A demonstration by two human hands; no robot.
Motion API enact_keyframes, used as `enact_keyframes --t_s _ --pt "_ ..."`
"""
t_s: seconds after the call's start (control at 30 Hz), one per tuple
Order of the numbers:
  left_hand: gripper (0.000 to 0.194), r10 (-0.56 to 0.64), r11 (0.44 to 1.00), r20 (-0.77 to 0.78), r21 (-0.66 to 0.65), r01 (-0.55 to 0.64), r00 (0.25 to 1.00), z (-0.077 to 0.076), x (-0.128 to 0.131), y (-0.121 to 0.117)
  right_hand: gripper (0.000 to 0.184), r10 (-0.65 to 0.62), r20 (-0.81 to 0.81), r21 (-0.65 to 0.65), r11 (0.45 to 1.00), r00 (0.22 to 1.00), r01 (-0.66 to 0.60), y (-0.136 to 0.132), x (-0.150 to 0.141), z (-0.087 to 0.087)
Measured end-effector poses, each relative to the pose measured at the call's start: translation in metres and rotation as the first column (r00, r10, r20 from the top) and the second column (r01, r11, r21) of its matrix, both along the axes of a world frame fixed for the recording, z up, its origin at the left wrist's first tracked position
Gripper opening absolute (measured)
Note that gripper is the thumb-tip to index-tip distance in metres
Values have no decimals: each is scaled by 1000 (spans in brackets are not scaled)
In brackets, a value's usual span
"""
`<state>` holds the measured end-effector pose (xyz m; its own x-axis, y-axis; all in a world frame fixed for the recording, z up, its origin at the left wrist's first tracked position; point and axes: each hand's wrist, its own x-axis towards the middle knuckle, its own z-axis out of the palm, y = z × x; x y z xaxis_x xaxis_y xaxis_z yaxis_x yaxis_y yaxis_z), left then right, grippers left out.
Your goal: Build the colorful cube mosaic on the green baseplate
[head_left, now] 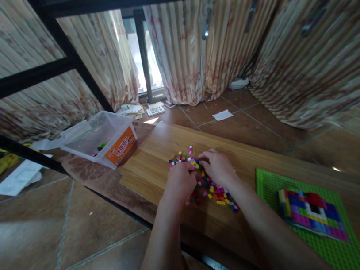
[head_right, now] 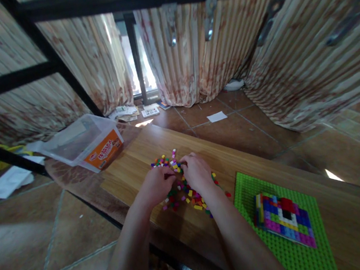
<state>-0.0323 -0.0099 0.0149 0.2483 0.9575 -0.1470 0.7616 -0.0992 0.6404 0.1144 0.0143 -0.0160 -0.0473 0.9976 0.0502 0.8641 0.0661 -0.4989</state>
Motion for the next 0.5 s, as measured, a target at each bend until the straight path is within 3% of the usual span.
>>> enact_keyframes --t_s 0.13,0.23,0.33,0.4,0.5 --pt "22 128 991 42 18 -129 991 -2 1 3 18 11 -92 7 1000 996 -10 -6 7 7" --pt "21 159 986 250 5 -165 955 -6 3 4 20 86 -277 10 996 957 -87 -19 13 18" --pt "16 166 986 484 -109 -129 859 -7 6 4 22 139 -438 24 989 888 -142 -32 14 24" --pt "11 252 963 603 -236 -132 757 -4 9 3 21 96 -583 11 994 807 -110 -39 12 26" --pt "9 408 900 703 -418 -125 582 5 14 0 25 -93 -813 -120 993 575 -9 -49 7 23"
